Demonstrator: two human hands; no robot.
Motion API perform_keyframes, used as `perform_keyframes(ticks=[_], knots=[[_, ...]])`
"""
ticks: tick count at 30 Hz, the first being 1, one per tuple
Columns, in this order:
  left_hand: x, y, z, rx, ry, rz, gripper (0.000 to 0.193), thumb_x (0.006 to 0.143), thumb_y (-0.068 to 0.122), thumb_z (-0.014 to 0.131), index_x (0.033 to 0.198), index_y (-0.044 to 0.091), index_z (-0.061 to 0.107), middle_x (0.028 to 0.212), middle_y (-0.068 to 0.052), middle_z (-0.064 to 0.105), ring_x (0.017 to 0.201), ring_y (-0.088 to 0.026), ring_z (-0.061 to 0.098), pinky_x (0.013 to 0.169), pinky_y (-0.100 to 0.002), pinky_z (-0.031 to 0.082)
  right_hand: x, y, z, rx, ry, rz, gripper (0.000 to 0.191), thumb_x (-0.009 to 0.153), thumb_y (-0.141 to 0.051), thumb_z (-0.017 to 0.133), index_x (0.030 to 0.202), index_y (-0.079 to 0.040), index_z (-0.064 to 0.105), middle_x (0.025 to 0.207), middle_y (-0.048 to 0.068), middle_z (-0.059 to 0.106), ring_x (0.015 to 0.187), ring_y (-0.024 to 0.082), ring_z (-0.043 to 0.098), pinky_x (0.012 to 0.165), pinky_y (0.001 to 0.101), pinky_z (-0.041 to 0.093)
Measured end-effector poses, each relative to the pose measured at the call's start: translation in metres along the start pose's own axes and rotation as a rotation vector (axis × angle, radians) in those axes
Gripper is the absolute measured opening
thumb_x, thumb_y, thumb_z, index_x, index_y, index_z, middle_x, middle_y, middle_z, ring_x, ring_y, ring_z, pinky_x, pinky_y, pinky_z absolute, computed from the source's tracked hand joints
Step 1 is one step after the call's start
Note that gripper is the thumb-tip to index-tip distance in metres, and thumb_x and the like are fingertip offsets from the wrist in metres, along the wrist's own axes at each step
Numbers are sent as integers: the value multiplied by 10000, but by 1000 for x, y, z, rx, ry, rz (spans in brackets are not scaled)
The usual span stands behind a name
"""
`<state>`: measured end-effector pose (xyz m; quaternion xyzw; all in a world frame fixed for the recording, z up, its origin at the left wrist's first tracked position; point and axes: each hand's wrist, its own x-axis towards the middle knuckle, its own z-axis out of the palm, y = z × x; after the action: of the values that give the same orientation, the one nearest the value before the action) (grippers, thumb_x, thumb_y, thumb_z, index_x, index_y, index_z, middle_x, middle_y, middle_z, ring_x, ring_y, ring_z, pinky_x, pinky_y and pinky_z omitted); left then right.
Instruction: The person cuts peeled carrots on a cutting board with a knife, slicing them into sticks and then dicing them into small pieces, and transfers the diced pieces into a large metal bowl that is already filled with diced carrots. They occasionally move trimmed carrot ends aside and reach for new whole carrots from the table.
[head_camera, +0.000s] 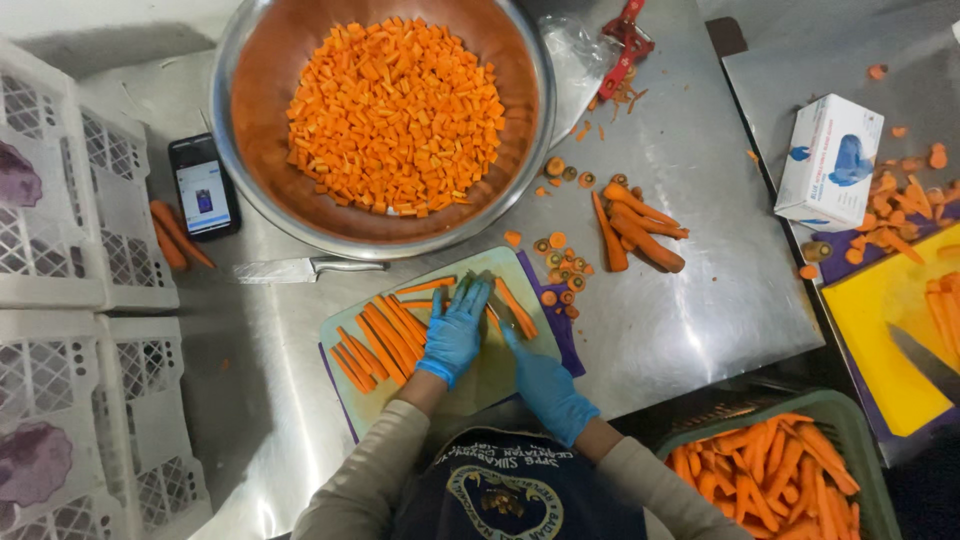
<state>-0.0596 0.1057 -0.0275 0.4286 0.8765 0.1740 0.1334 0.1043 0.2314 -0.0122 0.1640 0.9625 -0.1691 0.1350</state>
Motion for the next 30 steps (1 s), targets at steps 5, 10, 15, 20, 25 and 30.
perform_keyframes(ticks=[5,10,15,20,25,30], knots=[[0,7,-16,29,-123,-49,860,832,234,655,1584,144,248,1666,-46,243,1544,-247,202,1205,-682,57,3,0,8,98,136,9,637,914,-158,564,1527,-236,409,723,135,692,603,366,669,544,519,531],[-5,16,-32,2,88,-24,880,830,275,689,1592,104,284,1674,-107,263,1546,-319,223,1181,-686,107,2,20,3,166,174,-73,542,989,-213,544,1511,-249,400,782,168,692,648,391,668,607,540,514],[4,28,-27,-67,179,99,725,849,245,670,1525,127,438,1586,-116,412,1440,-337,382,1162,-611,263,-8,41,-23,316,89,147,727,961,-256,522,1618,-269,213,756,250,687,680,453,662,632,586,496],[46,46,-17,188,106,525,359,845,149,616,1186,218,708,1255,-48,664,1216,-292,599,1007,-502,474,-6,56,-30,407,167,233,721,976,-260,502,1627,-283,190,783,279,691,704,473,667,660,585,500],[74,51,-19,226,-168,596,145,977,204,596,1020,148,723,1014,-83,709,934,-258,714,784,-412,565,-5,67,-20,479,196,213,763,956,-251,512,1634,-276,164,802,287,688,711,475,672,656,570,519],[50,36,-16,97,-3,588,240,912,237,645,1107,116,716,1075,-74,690,951,-259,696,772,-412,571,-8,63,-21,475,126,234,732,960,-269,517,1629,-318,226,758,266,693,701,451,683,677,548,529]])
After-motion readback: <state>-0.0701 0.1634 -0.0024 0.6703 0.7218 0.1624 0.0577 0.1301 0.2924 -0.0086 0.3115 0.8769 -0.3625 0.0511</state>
